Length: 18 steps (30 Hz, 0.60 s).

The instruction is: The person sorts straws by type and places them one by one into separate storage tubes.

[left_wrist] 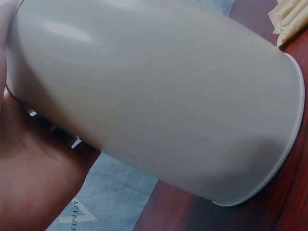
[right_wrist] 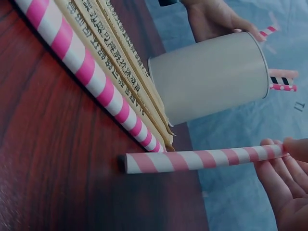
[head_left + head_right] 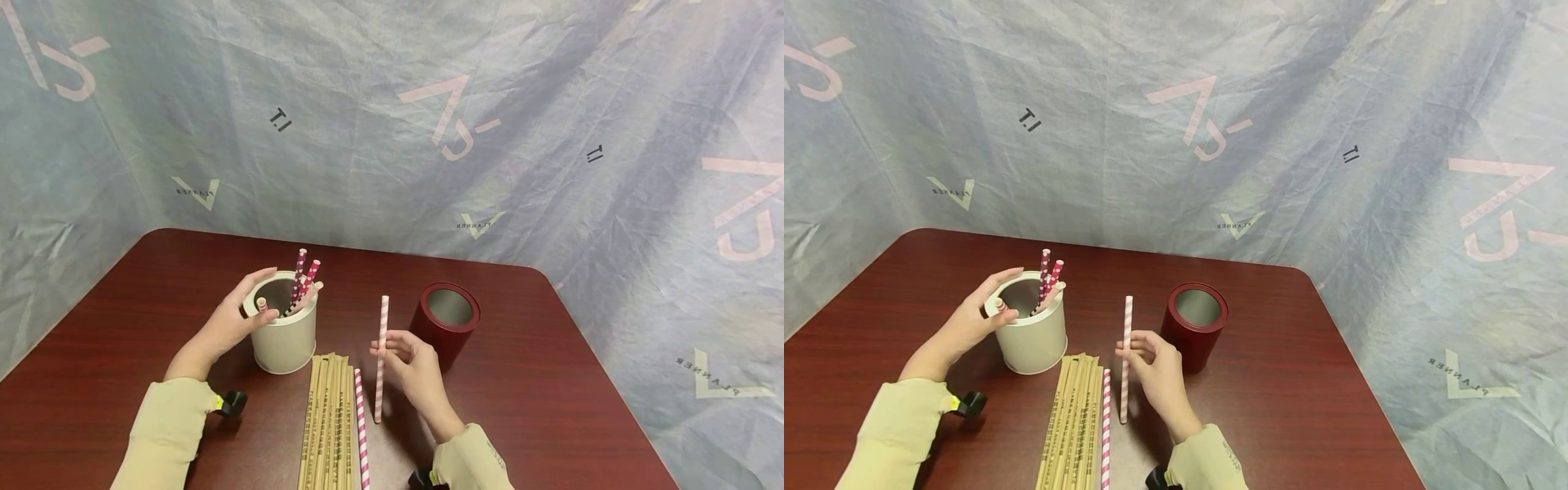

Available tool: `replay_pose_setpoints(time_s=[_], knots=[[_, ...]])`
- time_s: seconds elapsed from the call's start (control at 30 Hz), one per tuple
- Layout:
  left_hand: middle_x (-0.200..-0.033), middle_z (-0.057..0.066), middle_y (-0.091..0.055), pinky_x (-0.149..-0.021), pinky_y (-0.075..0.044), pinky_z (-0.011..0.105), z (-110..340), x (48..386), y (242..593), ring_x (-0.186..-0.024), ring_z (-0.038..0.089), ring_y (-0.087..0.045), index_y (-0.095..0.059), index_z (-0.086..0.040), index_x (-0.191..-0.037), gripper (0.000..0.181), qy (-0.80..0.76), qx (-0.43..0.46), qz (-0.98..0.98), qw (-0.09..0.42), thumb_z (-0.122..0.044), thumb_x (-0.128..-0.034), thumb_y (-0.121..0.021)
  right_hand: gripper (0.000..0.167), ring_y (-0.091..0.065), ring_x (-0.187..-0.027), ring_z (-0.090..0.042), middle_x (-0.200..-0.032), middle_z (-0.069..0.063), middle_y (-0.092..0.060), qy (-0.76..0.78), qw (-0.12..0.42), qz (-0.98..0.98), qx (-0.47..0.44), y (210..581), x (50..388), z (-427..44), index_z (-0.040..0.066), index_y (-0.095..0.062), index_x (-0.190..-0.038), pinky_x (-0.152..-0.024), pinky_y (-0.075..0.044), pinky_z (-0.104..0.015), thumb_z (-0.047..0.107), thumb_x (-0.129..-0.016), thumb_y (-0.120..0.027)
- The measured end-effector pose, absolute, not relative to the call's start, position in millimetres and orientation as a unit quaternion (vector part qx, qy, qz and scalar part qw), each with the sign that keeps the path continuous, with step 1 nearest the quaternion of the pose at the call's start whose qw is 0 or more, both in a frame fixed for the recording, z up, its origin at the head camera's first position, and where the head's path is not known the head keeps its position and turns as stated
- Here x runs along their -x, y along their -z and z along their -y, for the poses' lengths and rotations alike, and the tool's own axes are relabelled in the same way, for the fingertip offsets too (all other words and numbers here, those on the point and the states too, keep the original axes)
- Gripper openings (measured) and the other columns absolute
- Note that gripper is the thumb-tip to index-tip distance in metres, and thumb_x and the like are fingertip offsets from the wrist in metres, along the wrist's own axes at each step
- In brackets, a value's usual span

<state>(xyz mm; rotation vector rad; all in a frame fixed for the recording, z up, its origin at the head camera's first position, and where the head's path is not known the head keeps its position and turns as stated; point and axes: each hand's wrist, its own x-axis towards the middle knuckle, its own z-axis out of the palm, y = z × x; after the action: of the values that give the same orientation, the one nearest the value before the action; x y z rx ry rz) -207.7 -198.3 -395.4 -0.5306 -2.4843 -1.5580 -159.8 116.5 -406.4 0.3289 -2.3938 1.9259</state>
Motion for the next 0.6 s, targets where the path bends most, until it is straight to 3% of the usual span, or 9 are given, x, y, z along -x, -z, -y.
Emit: replay_pose_setpoints(time_s=[0.17,0.37,0.6], knots=[[-0.147,0.016,-0.043,-0.094,-0.034,0.016,198.2,207.8,395.3,-0.115,-0.013,-0.037,-0.035,-0.014,-0.149,0.07,0.522,0.18,0.83,0.083,-0.014,-0.0869,-0.068,0.022,-0.073,-0.093,-0.023,-0.101,-0.019,-0.074,-0.626,0.054,0.77,-0.11,402.6,160.8,-115.1,-0.005,-0.065,-0.106,-0.08,-0.055,-0.02,0.004,-0.086,-0.069],[-0.146,0.017,-0.043,-0.092,-0.034,0.013,198.6,208.0,394.8,-0.114,-0.013,-0.038,-0.034,-0.013,-0.148,0.07,0.525,0.183,0.827,0.083,-0.013,-0.0868,-0.069,0.017,-0.072,-0.095,-0.025,-0.101,-0.016,-0.074,-0.617,0.089,0.773,-0.114,394.2,161.7,-111.9,0.002,-0.065,-0.102,-0.081,-0.054,-0.018,0.003,-0.086,-0.07],[-0.144,0.018,-0.044,-0.09,-0.033,0.008,198.9,208.4,394.5,-0.113,-0.013,-0.038,-0.035,-0.011,-0.148,0.07,0.531,0.191,0.821,0.08,-0.012,-0.086,-0.069,0.015,-0.072,-0.095,-0.024,-0.101,-0.018,-0.073,-0.627,0.122,0.762,-0.108,379.0,165.9,-104.7,0.0,-0.063,-0.1,-0.081,-0.054,-0.019,0.0,-0.085,-0.069]])
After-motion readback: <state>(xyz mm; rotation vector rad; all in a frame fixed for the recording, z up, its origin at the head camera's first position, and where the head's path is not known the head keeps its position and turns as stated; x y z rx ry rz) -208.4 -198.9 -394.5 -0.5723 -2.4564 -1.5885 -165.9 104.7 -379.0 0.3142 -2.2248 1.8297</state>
